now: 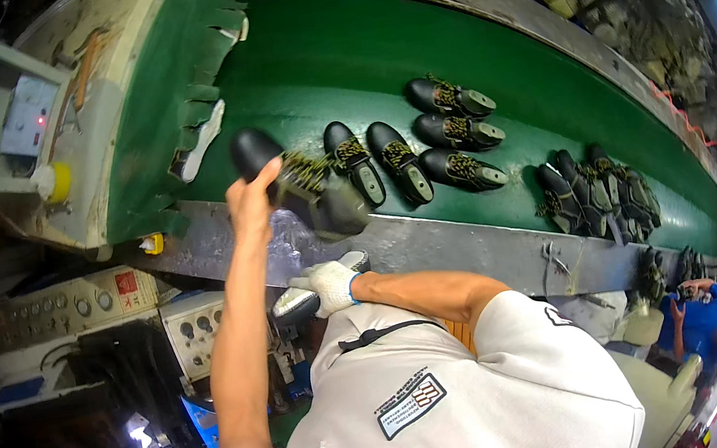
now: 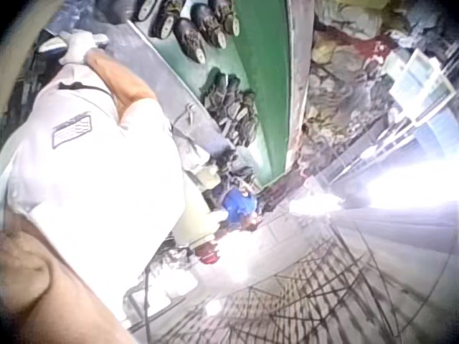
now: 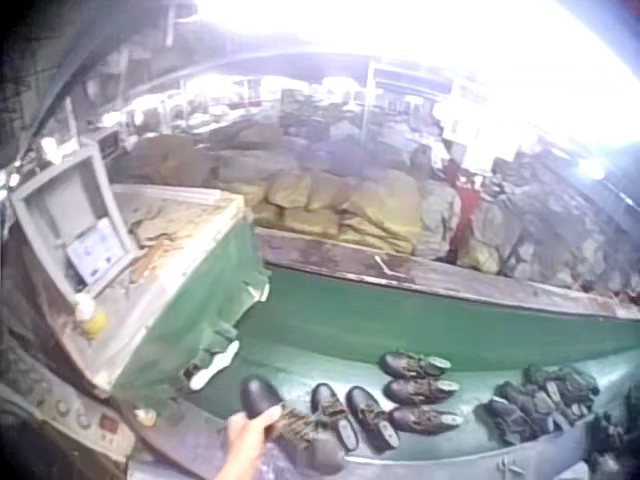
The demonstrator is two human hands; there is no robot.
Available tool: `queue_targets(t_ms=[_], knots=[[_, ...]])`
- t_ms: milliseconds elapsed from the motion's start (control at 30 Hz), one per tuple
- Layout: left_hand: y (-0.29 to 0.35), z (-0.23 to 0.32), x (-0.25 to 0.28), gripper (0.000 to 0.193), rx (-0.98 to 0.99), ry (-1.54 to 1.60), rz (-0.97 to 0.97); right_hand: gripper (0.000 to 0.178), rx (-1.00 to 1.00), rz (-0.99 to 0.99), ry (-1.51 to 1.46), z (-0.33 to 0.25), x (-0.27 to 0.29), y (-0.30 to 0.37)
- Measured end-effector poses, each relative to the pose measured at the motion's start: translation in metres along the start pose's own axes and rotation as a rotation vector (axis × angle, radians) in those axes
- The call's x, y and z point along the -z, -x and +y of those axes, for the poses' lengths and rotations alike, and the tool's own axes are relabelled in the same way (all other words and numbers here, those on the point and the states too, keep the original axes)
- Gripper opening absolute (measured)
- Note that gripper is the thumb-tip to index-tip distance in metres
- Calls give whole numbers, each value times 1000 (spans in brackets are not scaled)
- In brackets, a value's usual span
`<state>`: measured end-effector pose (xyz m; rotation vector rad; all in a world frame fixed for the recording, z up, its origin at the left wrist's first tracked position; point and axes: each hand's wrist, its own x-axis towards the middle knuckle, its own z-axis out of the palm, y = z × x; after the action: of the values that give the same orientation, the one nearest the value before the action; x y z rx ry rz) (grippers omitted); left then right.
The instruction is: The person places a shoe onto a lasting machine, uses pliers to adjust the upper material, operates the machine controls to press the shoe, and then removes the lasted shoe to place it on a conveyor belt.
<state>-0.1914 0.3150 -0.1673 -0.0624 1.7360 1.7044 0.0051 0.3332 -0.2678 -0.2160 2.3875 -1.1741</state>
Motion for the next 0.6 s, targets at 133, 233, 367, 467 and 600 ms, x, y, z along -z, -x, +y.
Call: queue_targets(t_ms=[133, 233, 367, 467, 600], knots=[[13, 6, -68, 85, -23, -184, -264, 93, -203, -6, -91, 3, 27, 2], [44, 0, -46, 56, -56, -128, -334, 93, -285, 41, -295, 15, 39, 7], [89, -10, 44, 35, -226, -146, 29, 91, -296, 489, -604, 33, 26, 13], [135, -17, 122, 30, -282, -148, 319, 90, -245, 542, -773, 0, 59, 15], [194, -26, 156, 42, -274, -74, 375, 86, -121, 528, -790, -73, 94, 16]])
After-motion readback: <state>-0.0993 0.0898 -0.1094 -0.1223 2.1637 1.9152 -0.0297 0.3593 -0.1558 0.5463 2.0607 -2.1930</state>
